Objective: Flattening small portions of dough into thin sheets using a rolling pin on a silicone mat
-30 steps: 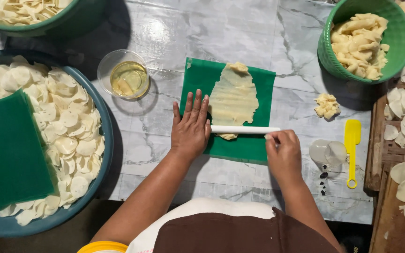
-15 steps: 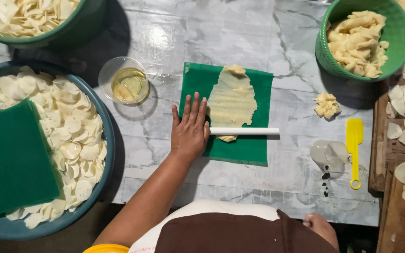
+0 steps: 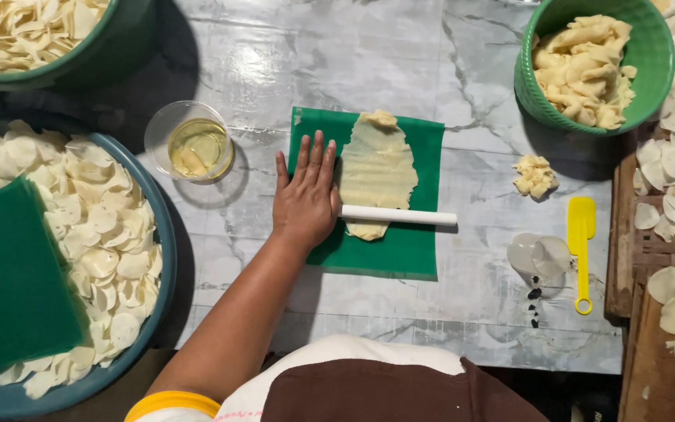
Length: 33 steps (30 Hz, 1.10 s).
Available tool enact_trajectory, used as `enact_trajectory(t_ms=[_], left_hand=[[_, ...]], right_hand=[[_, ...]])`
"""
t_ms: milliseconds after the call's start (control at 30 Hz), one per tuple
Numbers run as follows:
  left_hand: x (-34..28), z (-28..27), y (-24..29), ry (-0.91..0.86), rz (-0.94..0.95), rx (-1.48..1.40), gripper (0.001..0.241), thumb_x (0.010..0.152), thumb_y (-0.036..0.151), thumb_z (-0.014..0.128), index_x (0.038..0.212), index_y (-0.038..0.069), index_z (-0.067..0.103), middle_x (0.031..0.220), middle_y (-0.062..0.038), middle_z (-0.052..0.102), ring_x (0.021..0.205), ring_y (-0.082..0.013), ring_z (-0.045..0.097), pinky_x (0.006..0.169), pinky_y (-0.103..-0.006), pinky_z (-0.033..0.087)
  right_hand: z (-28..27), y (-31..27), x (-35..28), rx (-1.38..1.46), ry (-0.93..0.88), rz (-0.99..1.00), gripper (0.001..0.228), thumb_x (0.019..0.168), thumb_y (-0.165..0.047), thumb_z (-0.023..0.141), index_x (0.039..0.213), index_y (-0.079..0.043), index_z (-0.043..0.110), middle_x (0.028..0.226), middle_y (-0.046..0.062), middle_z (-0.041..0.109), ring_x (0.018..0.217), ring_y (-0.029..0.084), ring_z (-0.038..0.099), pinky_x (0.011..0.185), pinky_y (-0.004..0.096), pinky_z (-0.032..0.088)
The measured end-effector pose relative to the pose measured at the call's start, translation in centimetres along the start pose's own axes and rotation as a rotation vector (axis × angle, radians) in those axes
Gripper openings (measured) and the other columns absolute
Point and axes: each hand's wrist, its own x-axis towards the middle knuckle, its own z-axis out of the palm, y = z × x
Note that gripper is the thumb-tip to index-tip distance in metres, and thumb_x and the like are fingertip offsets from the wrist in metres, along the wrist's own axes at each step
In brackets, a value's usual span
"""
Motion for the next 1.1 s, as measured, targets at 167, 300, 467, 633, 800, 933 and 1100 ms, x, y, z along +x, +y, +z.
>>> enact_trajectory(t_ms=[167,300,467,633,800,933,1100], left_hand=[[2.1,-0.9,0.0,-0.083,0.010,-0.012,0.072,0.101,0.032,0.037,0.167,0.018,0.013,0.175,-0.005,0.001,0.161,-0.0252,-0.002,0.127,-0.0581,-0.008],[3.9,-0.9,-0.5,-0.143,-0.033,-0.017,0.071,0.103,0.038,0.033,0.167,0.018,0.011,0.175,-0.007,0.001,0.161,-0.0258,-0.003,0.127,-0.0589,-0.011],[7.7,-1.0,-1.7,-0.092,-0.116,-0.025,0.069,0.108,0.043,0.029,0.167,0.012,0.011,0.174,-0.011,0.000,0.161,-0.0289,-0.003,0.126,-0.0592,-0.012],[6.5,-2.0,-1.2,-0.069,-0.174,-0.048,0.067,0.111,0.042,0.023,0.167,0.008,0.006,0.174,-0.014,-0.004,0.160,-0.0305,-0.009,0.127,-0.0593,-0.011],[1.2,-0.9,-0.4,-0.098,-0.136,-0.052,0.068,0.110,0.042,0.025,0.167,0.010,0.006,0.174,-0.015,-0.002,0.160,-0.0302,-0.006,0.125,-0.0595,-0.010],[4.0,-2.3,-0.8,-0.087,-0.160,-0.056,0.075,0.108,0.051,0.029,0.166,0.009,0.007,0.173,-0.017,0.001,0.161,-0.0336,-0.002,0.125,-0.0630,-0.008],[4.3,-1.3,-0.2,-0.087,-0.171,-0.076,0.073,0.110,0.050,0.024,0.166,0.008,0.006,0.173,-0.017,-0.002,0.160,-0.0322,-0.006,0.126,-0.0617,-0.009]], right_hand=[[3.2,-7.5,11.9,-0.435,0.084,-0.471,0.018,0.094,-0.048,0.063,0.095,-0.043,0.080,0.098,-0.025,0.076,0.103,0.009,0.074,0.092,0.029,0.056],[10.3,-16.3,19.3,-0.767,0.253,-1.035,0.066,0.108,-0.048,0.036,0.163,-0.013,0.030,0.172,0.014,0.020,0.158,0.033,0.018,0.118,0.070,0.001],[13.9,-23.3,26.6,-0.907,0.357,-1.036,0.072,0.108,-0.056,0.033,0.162,-0.008,0.034,0.170,0.017,0.028,0.160,0.032,0.015,0.112,0.083,-0.007],[13.7,-23.7,24.8,-0.920,0.289,-1.014,0.072,0.110,-0.050,0.037,0.164,-0.004,0.025,0.171,0.022,0.015,0.159,0.035,0.012,0.122,0.068,0.007],[12.3,-19.0,20.0,-0.897,0.299,-1.113,0.074,0.108,-0.048,0.041,0.161,0.003,0.029,0.168,0.028,0.022,0.155,0.043,0.022,0.121,0.064,0.018],[11.4,-21.6,22.8,-0.835,0.246,-0.945,0.068,0.112,-0.042,0.040,0.165,-0.004,0.021,0.170,0.025,0.019,0.158,0.041,0.011,0.114,0.078,-0.001],[13.1,-23.7,23.3,-0.910,0.219,-0.849,0.070,0.110,-0.046,0.036,0.166,-0.010,0.016,0.173,0.021,0.007,0.160,0.036,0.004,0.118,0.076,0.005]])
